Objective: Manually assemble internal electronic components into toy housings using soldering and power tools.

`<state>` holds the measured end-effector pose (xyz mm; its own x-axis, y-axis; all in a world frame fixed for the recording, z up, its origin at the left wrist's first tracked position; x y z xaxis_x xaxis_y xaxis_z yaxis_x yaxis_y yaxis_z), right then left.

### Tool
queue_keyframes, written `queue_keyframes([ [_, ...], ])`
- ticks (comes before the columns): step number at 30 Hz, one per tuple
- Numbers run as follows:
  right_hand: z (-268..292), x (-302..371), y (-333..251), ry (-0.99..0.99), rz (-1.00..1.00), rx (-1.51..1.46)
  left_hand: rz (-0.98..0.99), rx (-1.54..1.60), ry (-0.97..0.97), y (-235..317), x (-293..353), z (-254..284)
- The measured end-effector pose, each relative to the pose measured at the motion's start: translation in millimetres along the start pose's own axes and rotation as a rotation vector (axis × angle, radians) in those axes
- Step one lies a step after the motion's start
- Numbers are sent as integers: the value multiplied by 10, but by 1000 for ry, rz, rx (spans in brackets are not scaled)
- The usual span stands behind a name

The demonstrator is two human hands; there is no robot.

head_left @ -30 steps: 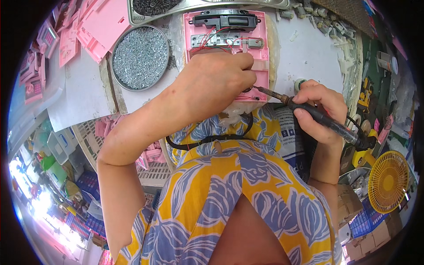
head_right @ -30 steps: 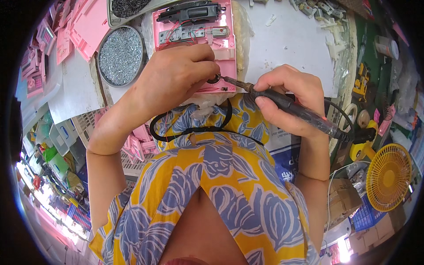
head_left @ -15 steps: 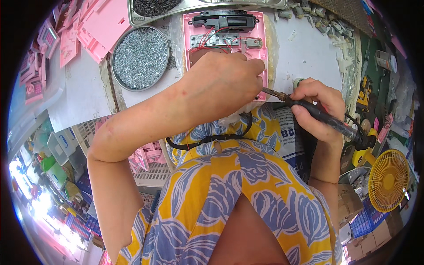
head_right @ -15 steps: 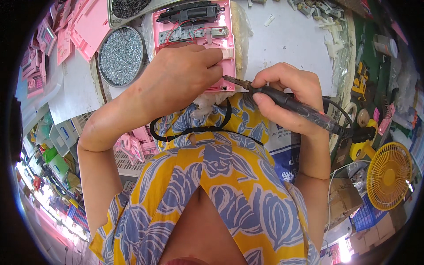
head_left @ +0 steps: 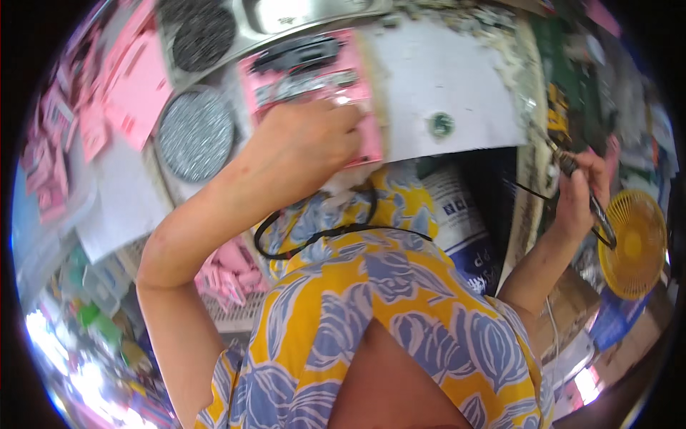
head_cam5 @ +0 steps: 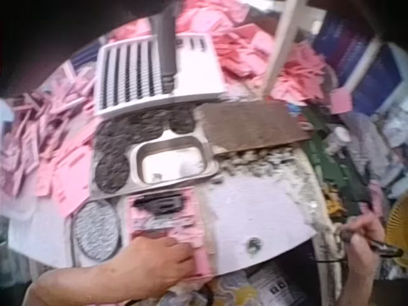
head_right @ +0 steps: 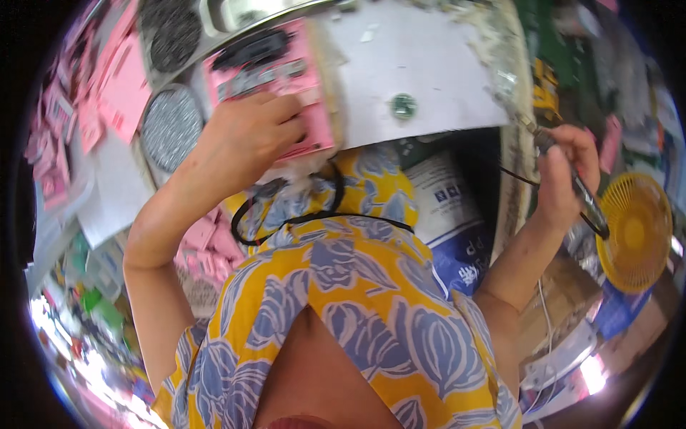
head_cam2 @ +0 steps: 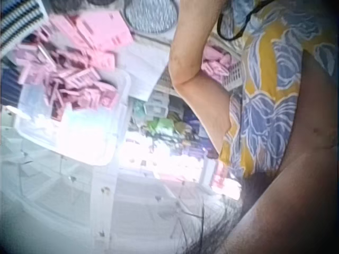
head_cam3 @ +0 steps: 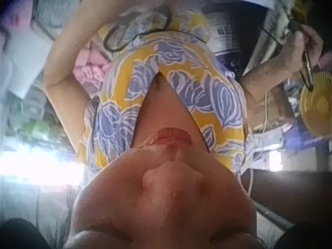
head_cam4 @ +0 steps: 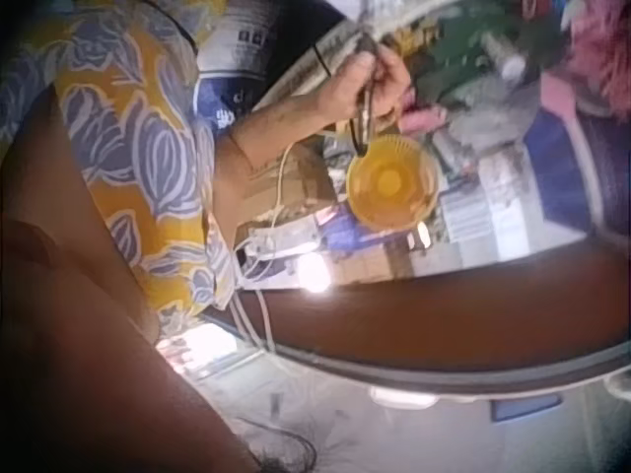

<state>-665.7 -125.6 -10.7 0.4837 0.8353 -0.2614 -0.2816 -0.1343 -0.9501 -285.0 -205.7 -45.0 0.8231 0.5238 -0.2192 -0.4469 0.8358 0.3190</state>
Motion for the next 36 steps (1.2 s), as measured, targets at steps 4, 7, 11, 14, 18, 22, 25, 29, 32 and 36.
queue_keyframes([
  [4,767,-136,38,403,-118,-96,-65,-8,115,9,-59,11],
  [7,774,-73,-107,343,-64,-171,18,40,128,-32,16,24],
  [11,191,119,31,146,-73,-244,103,191,117,-162,16,-3],
  [14,-308,129,69,-5,-100,-237,156,239,189,-203,68,-11],
  [18,-818,165,-44,-153,-75,-172,190,249,234,-210,106,0],
  [22,-1272,346,-108,-373,-191,-178,201,259,242,-214,138,-14],
  [25,-1512,456,-98,-560,-179,-161,186,265,237,-217,114,-18],
  [29,-1716,501,-117,-663,-116,-80,177,220,204,-211,101,-13],
  [32,-1797,485,-133,-700,-98,-44,167,209,203,-202,109,-8],
  [36,-1848,468,-137,-707,-103,-23,155,182,190,-187,109,-12],
])
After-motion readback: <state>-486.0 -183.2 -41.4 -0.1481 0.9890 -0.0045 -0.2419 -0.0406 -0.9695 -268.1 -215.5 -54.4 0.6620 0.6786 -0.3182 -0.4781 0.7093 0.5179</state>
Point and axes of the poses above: each hand's wrist, its own x-axis away from the middle knuckle, its own z-axis out of the back of the hand, y = z × x, the point moved 5 cm from there along -x, towards the middle knuckle, and after that the axes turned 14 degrees about y, right-handed, at the moved point
